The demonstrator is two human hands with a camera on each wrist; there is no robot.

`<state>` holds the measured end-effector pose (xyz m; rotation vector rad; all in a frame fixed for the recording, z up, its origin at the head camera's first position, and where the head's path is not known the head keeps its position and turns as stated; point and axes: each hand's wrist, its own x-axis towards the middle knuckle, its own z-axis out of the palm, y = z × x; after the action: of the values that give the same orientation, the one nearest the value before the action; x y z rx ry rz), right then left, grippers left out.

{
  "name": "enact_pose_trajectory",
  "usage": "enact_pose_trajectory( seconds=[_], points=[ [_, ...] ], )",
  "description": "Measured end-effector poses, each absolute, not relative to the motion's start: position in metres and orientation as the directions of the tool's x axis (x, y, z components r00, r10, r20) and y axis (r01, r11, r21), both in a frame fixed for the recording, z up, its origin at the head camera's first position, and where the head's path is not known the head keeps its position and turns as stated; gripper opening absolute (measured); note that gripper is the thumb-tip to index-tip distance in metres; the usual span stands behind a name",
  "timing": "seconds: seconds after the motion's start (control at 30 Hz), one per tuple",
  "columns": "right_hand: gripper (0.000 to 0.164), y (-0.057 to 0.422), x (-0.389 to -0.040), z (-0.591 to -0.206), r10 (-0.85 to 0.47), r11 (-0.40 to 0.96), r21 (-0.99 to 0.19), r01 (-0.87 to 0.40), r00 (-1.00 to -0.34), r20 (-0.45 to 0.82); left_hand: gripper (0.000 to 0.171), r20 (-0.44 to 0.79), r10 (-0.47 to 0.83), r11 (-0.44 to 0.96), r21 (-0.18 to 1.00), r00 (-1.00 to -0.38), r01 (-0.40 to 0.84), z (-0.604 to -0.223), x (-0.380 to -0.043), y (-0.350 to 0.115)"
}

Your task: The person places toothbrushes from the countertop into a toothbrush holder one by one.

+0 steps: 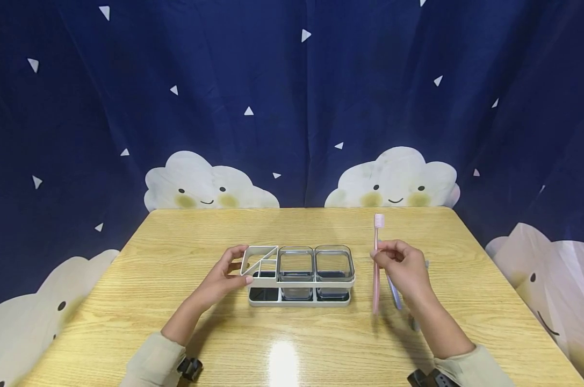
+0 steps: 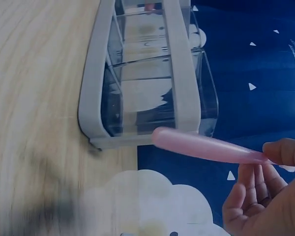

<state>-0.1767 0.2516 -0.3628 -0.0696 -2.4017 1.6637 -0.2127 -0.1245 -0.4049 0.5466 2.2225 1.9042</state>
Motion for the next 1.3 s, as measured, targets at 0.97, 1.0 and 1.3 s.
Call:
enact_pose_trajectory(
  seconds=[0.97, 1.0, 1.3],
  points=[
    [0.017, 0.228, -0.183, -0.332, 0.277, 0.387, -0.838, -0.385, -0.818, 0.504, 0.068, 0.127, 0.368, 0.099, 0.98, -0.921, 0.175, -0.426, -0.226, -0.126],
    [0.017, 0.226, -0.184, -0.329, 0.279, 0.377, -0.839, -0.393, -0.815, 0.507, 0.068, 0.132, 0.366, 0.097, 0.979, -0.921, 0.179, -0.429, -0.227, -0.127],
    [0.015, 0.215, -0.191, -0.32, 0.299, 0.307, -0.839, -0.449, -0.792, 0.533, 0.068, 0.123, 0.39, 0.099, 0.98, -0.913, 0.174, -0.407, -0.213, -0.125]
  ],
)
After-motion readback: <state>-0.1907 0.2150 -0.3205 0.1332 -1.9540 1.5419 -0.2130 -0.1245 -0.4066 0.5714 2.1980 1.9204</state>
